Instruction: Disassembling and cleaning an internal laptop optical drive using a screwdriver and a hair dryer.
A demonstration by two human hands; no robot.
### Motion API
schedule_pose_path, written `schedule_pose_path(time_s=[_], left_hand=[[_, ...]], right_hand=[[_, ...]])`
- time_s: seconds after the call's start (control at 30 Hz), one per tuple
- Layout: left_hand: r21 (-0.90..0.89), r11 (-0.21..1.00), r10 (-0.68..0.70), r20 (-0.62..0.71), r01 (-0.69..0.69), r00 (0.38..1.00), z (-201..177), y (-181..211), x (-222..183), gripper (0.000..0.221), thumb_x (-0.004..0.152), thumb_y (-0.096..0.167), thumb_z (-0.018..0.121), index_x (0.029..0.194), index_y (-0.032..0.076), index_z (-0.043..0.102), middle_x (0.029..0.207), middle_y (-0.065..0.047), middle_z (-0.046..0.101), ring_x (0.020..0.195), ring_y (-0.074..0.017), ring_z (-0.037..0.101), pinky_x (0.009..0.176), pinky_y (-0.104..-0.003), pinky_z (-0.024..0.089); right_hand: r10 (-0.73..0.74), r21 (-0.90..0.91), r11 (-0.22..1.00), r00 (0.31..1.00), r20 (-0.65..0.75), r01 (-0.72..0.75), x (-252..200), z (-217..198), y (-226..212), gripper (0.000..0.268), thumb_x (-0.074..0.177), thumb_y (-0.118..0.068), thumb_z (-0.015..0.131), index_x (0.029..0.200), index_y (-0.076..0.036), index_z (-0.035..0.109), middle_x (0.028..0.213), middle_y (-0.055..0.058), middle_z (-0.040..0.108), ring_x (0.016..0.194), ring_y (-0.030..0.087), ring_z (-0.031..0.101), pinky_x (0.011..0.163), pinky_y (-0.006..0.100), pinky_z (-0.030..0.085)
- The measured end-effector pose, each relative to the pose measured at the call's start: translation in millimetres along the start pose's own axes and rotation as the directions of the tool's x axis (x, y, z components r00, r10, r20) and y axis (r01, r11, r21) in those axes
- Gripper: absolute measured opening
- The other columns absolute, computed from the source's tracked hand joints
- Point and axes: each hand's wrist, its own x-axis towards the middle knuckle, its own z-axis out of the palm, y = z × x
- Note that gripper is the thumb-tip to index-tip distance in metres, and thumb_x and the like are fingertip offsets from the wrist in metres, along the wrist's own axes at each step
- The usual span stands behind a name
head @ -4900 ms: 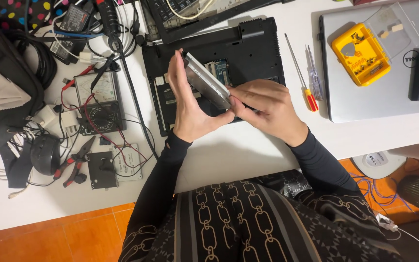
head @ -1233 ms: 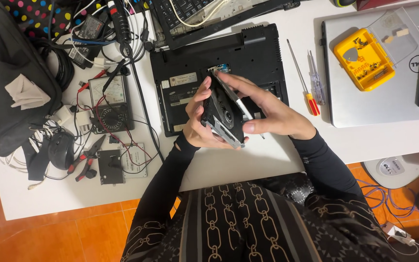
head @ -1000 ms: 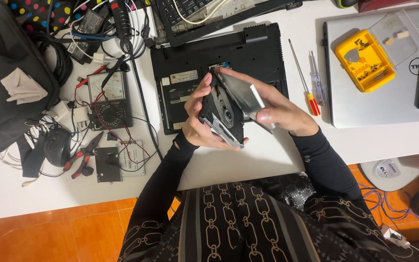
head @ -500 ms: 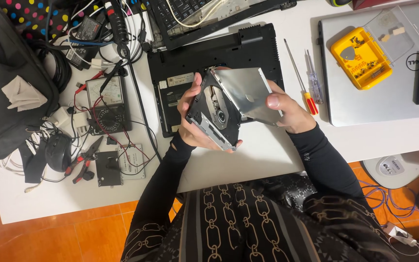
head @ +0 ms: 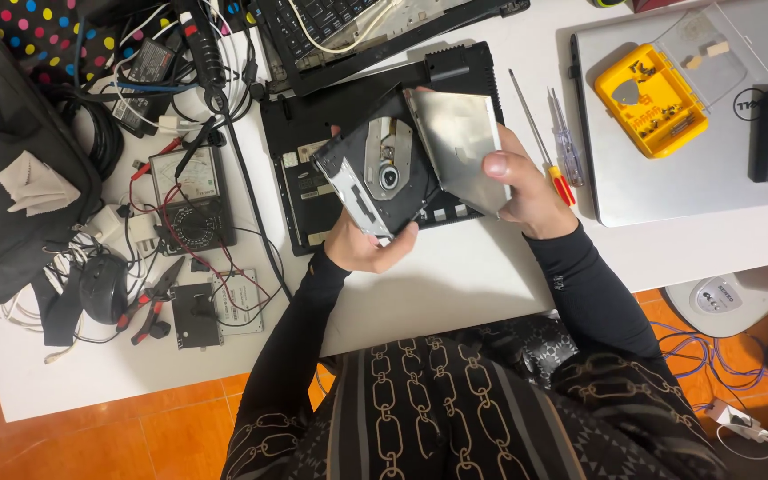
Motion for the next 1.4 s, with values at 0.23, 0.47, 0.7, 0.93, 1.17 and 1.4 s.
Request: schedule_pose_path(time_s=[0.23, 0.47, 0.7, 0.93, 1.17, 1.4], left_hand=[[-0.564, 0.802, -0.389, -0.245, 0.196, 0.888, 5.8, -47.2, -17.8, 0.067, 0.103, 0.033, 0.061, 0.156, -0.002, 0.041, 0.137, -0.009, 0.055, 0.118, -0.0163, 0.050, 0.105, -0.031, 0.040], [-0.923, 0.384, -0.358, -0.146, 0.002, 0.922, -16.1, 0.9, 14.2, 0.050, 0.115, 0.032, 0.043, 0.153, 0.000, 0.045, 0.152, -0.011, 0.055, 0.143, -0.0232, 0.051, 0.125, -0.041, 0.038], [-0.954, 0.262, -0.368, -0.240, -0.148, 0.898, -39.1, 11.7, 20.2, 0.053, 0.113, 0.040, 0.043, 0.153, 0.005, 0.049, 0.154, -0.010, 0.055, 0.146, -0.0279, 0.051, 0.129, -0.050, 0.036], [-0.921, 0.218, -0.352, -0.383, -0.323, 0.854, -73.5, -7.1, 9.0, 0.063, 0.109, 0.059, 0.050, 0.154, 0.014, 0.049, 0.155, -0.005, 0.051, 0.139, -0.0260, 0.045, 0.124, -0.047, 0.031], [-0.922, 0.235, -0.219, -0.359, -0.308, 0.907, -81.6, 17.8, 19.9, 0.070, 0.100, 0.063, 0.053, 0.154, 0.017, 0.050, 0.159, -0.006, 0.051, 0.146, -0.0322, 0.048, 0.121, -0.066, 0.032], [-0.902, 0.374, -0.189, -0.301, -0.215, 0.935, -74.9, 26.2, 26.8, 0.072, 0.101, 0.058, 0.053, 0.153, 0.008, 0.050, 0.156, -0.014, 0.054, 0.144, -0.0360, 0.053, 0.127, -0.055, 0.035]], right_hand=[[-0.082, -0.055, 0.995, 0.996, 0.047, 0.085, 7.2, -7.3, 11.0, 0.091, 0.093, -0.054, 0.056, 0.161, 0.003, 0.039, 0.159, 0.021, 0.050, 0.144, 0.029, 0.053, 0.120, 0.039, 0.043], [-0.118, 0.144, 0.983, 0.992, 0.048, 0.110, 12.7, 11.7, -4.4, 0.083, 0.100, -0.056, 0.049, 0.163, -0.003, 0.036, 0.166, 0.014, 0.045, 0.151, 0.026, 0.048, 0.124, 0.040, 0.041], [-0.105, 0.523, 0.852, 0.988, 0.114, 0.030, 23.4, 3.5, -10.3, 0.086, 0.098, -0.069, 0.044, 0.164, -0.014, 0.033, 0.157, 0.007, 0.047, 0.144, 0.038, 0.046, 0.114, 0.058, 0.043], [-0.111, 0.501, 0.866, 0.976, 0.186, 0.004, 24.1, -25.6, -2.9, 0.101, 0.092, -0.084, 0.046, 0.161, -0.011, 0.032, 0.155, 0.023, 0.041, 0.138, 0.044, 0.048, 0.106, 0.062, 0.049], [-0.125, 0.655, 0.754, 0.972, 0.199, -0.038, 24.2, -28.1, -3.7, 0.097, 0.093, -0.077, 0.042, 0.157, -0.004, 0.038, 0.150, 0.035, 0.045, 0.126, 0.043, 0.062, 0.096, 0.055, 0.058], [-0.214, 0.137, 0.970, 0.972, 0.091, 0.201, 13.8, 2.2, -19.3, 0.101, 0.094, -0.080, 0.052, 0.159, -0.004, 0.037, 0.151, 0.032, 0.045, 0.123, 0.036, 0.055, 0.099, 0.044, 0.051]])
